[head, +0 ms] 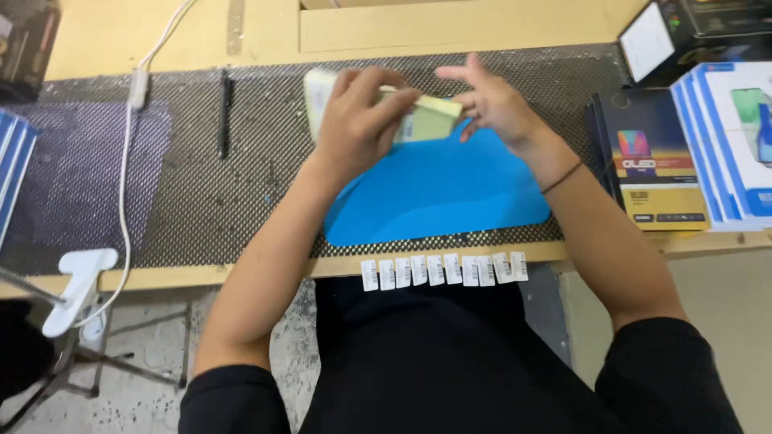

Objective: The person writes on a sheet of labels using a pen and then peels individual labels from the sheet and places them on a surface below the work area.

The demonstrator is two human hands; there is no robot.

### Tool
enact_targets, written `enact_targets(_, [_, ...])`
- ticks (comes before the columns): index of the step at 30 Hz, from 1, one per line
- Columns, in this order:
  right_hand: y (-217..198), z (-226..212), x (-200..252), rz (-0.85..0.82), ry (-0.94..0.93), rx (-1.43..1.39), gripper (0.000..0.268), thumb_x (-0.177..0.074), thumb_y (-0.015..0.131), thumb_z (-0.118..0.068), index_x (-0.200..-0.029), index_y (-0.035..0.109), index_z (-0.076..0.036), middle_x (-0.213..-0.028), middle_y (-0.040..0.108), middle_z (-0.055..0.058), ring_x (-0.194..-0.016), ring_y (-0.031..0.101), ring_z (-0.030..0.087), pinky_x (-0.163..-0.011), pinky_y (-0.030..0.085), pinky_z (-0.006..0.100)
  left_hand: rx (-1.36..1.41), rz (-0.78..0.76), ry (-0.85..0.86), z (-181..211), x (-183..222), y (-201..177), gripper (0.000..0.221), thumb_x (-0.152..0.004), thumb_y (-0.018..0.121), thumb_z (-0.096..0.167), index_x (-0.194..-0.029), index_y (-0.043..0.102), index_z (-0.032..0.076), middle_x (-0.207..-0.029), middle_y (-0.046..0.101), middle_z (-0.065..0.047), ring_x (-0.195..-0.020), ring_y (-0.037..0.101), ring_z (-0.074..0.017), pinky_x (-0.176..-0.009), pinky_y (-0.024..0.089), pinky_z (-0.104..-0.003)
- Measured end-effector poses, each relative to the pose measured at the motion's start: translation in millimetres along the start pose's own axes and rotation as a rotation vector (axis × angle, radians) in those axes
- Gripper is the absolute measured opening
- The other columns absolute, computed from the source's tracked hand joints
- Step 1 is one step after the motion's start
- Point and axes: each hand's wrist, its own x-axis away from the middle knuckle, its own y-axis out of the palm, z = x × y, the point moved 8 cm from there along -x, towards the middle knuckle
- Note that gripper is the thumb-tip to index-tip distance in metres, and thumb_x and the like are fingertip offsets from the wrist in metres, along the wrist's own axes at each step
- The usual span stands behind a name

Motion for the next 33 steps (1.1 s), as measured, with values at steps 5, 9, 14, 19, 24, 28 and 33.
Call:
enact_targets(5, [-8,21,-1,-0.037,-0.098,-0.219,0.075,-0.099,0.039,-0.053,-0.154,0.044,-0.002,-0.129,0.067,0.019,-0.103,0.066,0.021,-0.081,0.051,0.026,-0.036,0.048,0.125,24,-1,1,0.011,-0.106,0.051,0.004,-0.107,0.06,0.009,-0.108,0.064,-0.018,-0.103,0.069,-0.0343,-0.088,0.047,-0.045])
enact_targets(9, [9,16,8,-0.246,-0.106,-0.18,0.084,-0.101,0.021,-0.062,-0.132,0.063,0.004,-0.105,0.069,0.013,-0.093,0.063,0.019,-0.083,0.046,0.03,0.012,0.063,0.167,32,1,8,0.017,-0.101,0.053,-0.004,-0.107,0.06,0.01,-0.108,0.062,-0.019,-0.114,0.064,-0.0392,-0.096,0.052,-0.052])
enact_targets(14, [5,38,1,-0.166,-0.077,-0.161,0.04,-0.106,0.049,-0.046,-0.106,0.065,-0.009,-0.085,0.058,-0.002,-0.067,0.051,0.009,-0.06,0.04,0.025,0.055,0.064,0.214,52,-7,2,0.012,-0.103,0.056,-0.003,-0.103,0.064,0.006,-0.11,0.06,-0.019,-0.116,0.063,-0.0381,-0.098,0.059,-0.051])
enact_targets(19, [-12,11,12,0.001,-0.355,-0.287,0.033,-0.1,0.063,-0.033,-0.12,0.061,-0.006,-0.112,0.066,0.009,-0.097,0.066,0.02,-0.074,0.057,0.028,-0.228,0.137,0.105,15,32,29,0.043,-0.106,0.072,0.038,-0.141,0.05,0.027,-0.145,0.049,-0.013,-0.138,0.051,-0.0341,-0.119,0.035,-0.056])
enact_targets(24, [-31,-26,42,-0.011,-0.707,-0.408,0.046,-0.104,0.062,-0.024,-0.141,0.042,-0.003,-0.154,0.049,0.018,-0.147,0.05,0.032,-0.126,0.05,0.044,-0.064,0.291,-0.342,-30,39,4,0.078,-0.106,0.051,0.064,-0.161,0.019,0.02,-0.17,0.02,-0.011,-0.164,0.027,-0.0312,-0.141,0.025,-0.051])
enact_targets(28, [-43,-18,40,0.034,-0.687,-0.525,0.052,-0.104,0.062,-0.019,-0.15,0.041,-0.006,-0.156,0.052,0.014,-0.147,0.054,0.029,-0.12,0.055,0.037,0.544,0.149,-0.813,-74,47,18,0.096,-0.098,0.04,0.08,-0.162,-0.003,0.022,-0.169,0.024,-0.014,-0.152,0.05,-0.038,-0.127,0.043,-0.061])
enact_targets(33, [-23,-18,37,-0.212,-0.697,-0.615,0.039,-0.101,0.066,-0.013,-0.139,0.058,-0.007,-0.143,0.063,0.006,-0.131,0.064,0.022,-0.11,0.06,0.034,0.984,-0.054,-0.984,-69,52,51,0.103,-0.091,0.03,0.079,-0.158,0.002,0.006,-0.159,0.039,-0.029,-0.143,0.051,-0.0384,-0.121,0.044,-0.052])
